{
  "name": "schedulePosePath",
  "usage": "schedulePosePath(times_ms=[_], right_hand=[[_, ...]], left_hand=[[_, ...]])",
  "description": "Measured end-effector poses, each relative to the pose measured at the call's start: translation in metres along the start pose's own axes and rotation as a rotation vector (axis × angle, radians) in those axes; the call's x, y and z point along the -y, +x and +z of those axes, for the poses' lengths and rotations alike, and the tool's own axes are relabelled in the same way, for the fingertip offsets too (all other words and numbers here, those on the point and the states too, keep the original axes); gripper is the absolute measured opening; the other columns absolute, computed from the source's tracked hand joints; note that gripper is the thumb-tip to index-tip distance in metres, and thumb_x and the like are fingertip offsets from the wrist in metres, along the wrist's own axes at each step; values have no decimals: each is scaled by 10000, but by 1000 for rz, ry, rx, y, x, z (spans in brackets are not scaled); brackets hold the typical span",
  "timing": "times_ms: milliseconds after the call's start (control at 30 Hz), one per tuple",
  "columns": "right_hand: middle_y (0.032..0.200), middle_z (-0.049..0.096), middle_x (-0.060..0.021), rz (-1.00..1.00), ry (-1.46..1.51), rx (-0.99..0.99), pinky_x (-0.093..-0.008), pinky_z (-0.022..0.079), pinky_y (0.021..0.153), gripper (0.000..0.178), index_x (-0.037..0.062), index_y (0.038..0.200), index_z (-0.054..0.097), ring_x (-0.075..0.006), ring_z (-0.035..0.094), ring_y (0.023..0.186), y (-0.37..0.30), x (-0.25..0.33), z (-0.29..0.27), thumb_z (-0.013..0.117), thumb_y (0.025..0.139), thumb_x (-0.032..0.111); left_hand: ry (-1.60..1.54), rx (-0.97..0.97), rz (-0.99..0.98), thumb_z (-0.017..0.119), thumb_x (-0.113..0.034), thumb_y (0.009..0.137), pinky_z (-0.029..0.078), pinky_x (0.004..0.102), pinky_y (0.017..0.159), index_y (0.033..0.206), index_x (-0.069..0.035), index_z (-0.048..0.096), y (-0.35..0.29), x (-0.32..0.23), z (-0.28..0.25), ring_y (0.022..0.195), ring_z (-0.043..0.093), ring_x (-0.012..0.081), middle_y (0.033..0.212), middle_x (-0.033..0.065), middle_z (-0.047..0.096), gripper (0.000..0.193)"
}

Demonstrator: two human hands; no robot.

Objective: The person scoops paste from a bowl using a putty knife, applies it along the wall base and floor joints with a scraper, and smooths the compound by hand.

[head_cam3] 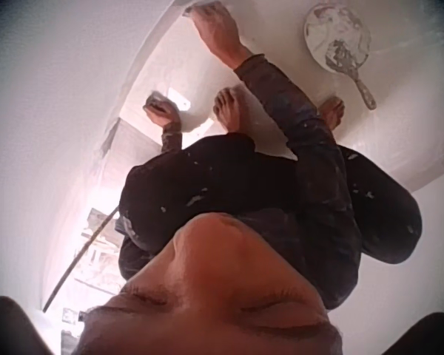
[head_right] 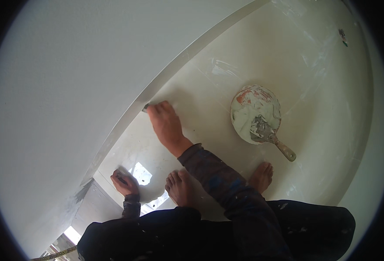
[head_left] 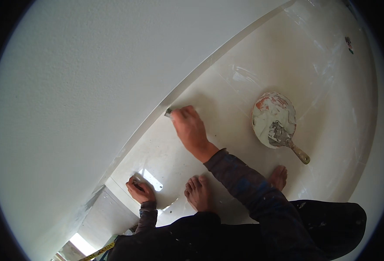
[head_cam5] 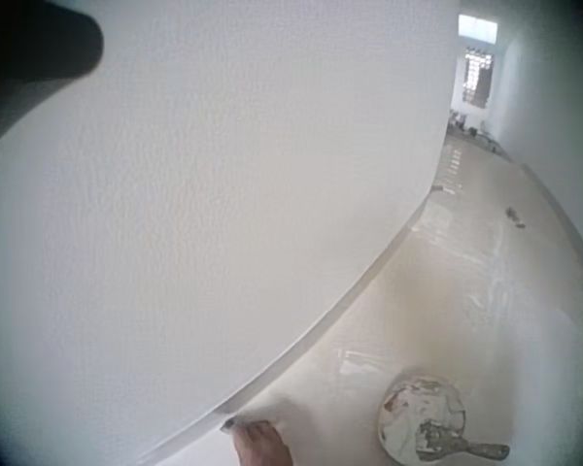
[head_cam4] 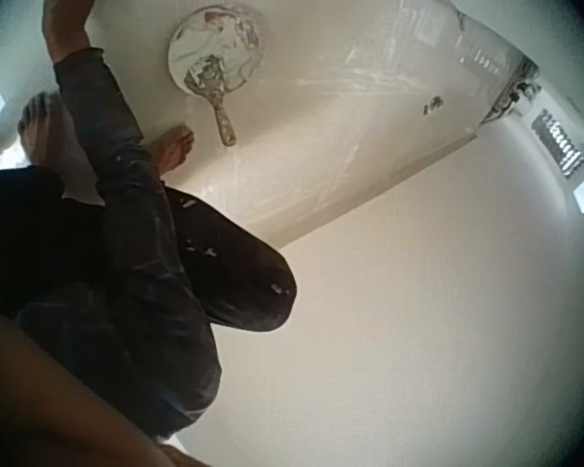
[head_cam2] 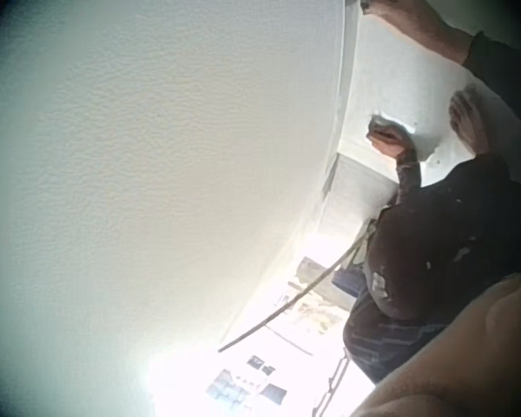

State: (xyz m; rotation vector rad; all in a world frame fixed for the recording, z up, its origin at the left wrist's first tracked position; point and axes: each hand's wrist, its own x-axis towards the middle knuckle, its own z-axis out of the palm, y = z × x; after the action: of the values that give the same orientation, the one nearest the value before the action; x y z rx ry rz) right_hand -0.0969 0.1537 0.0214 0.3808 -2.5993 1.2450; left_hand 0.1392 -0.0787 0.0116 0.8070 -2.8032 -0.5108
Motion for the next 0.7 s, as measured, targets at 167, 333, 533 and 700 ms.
schedulePosePath(times_ms=[167,333,533,700], right_hand=[[902,643,-101,18,-118,-123,-431,494,798,220,35,902,585,-315,591,928,9,-16,11,711,737,-37],[909,655,-89,-31,-158,-35,-407,498,843,94,54,911,612,-281,606,963,-21,23,49,649,825,50],[885,629,-128,-55,216,212,-418,521,761,109,40,909,593,-304,600,886,-47,88,72,631,809,61],[826,590,-154,338,291,32,-464,471,689,203,44,942,555,-357,586,805,-36,34,15,721,829,74]], left_hand=[[-53,-4,-8,495,-44,853,445,452,825,1215,22,532,0,3,2,929,546,375,1031,194,547,370],[-33,-7,6,495,-35,847,437,458,822,1216,13,533,-1,3,2,923,538,380,1024,193,547,374],[-8,-11,21,505,-60,826,453,479,842,1208,18,537,1,3,1,952,565,402,1041,209,562,390],[-63,-5,-33,512,-40,808,432,474,807,1207,5,547,-3,11,2,917,539,381,1026,187,556,402]])
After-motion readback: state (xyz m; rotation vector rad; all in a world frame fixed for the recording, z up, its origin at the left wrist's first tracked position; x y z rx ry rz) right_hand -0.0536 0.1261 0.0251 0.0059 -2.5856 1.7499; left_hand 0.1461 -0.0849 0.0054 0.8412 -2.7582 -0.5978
